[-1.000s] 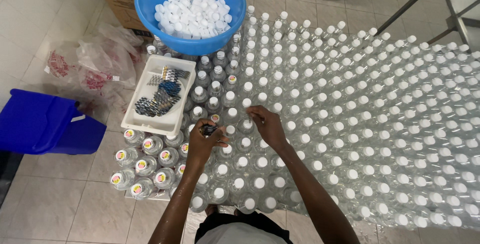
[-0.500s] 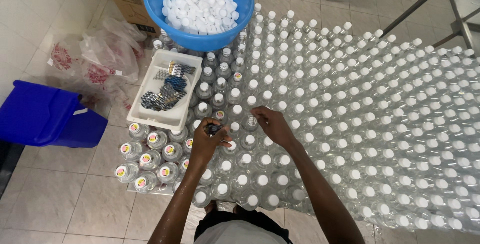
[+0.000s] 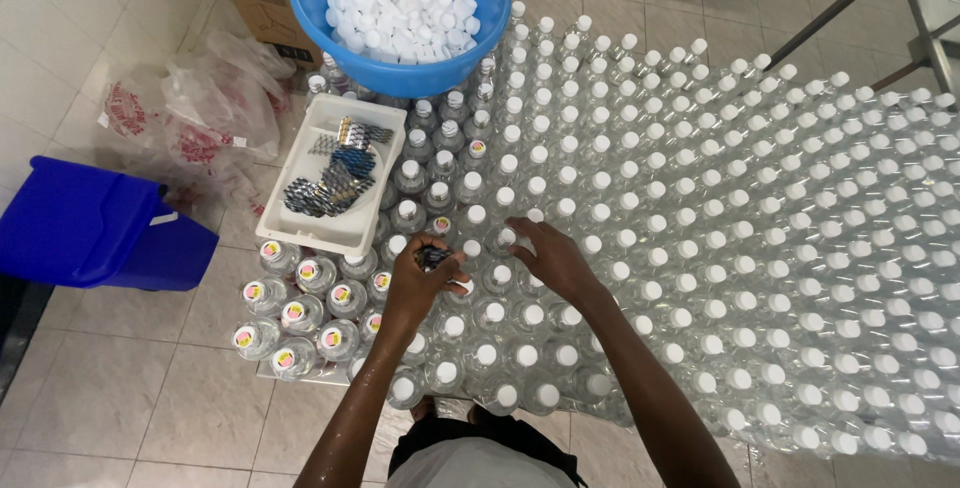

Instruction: The person stands at a table covered with rows of clear plastic bottles and repeatedly picks up small metallic caps from a white tray. They place each cap onto the top of a bottle one at a time, moving across the rows to continue the process.

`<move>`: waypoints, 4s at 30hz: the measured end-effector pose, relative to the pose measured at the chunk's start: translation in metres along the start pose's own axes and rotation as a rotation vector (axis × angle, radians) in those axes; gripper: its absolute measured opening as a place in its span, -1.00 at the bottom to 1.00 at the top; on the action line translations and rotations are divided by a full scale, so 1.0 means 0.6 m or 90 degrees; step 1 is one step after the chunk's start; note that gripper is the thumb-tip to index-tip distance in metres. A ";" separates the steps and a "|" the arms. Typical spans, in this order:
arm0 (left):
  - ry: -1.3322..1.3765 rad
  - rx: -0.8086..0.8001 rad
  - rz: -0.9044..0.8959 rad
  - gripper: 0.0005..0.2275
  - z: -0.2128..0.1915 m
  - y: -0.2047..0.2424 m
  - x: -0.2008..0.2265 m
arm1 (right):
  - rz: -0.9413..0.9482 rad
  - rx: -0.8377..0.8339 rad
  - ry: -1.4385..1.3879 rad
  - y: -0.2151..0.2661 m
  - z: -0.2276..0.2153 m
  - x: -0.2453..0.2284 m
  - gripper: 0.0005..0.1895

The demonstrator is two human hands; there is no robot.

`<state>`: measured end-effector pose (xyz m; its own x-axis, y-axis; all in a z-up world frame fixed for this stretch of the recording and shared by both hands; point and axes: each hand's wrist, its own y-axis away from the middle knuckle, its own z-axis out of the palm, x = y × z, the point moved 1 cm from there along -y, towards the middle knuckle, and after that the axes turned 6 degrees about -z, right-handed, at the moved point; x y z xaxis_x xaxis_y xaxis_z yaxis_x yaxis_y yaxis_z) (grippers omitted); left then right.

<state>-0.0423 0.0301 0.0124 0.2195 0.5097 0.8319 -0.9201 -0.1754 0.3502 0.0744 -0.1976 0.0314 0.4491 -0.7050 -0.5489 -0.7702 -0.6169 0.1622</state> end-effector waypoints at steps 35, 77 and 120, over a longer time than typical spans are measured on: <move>0.091 -0.059 -0.096 -0.77 -0.006 0.057 0.039 | 0.059 -0.061 -0.047 0.049 -0.132 -0.169 -0.81; 0.113 -0.049 -0.015 -0.82 0.052 0.171 -0.037 | 0.146 0.268 -0.587 0.227 -0.026 -0.150 -0.56; 0.174 0.072 -0.056 -0.87 0.040 0.165 -0.033 | -0.041 0.036 -0.270 0.167 -0.007 -0.012 -0.72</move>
<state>-0.1301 -0.0177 0.0411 0.1868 0.7319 0.6553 -0.8563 -0.2056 0.4738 -0.0042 -0.2555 0.0549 0.2809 -0.4517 -0.8468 -0.7756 -0.6265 0.0768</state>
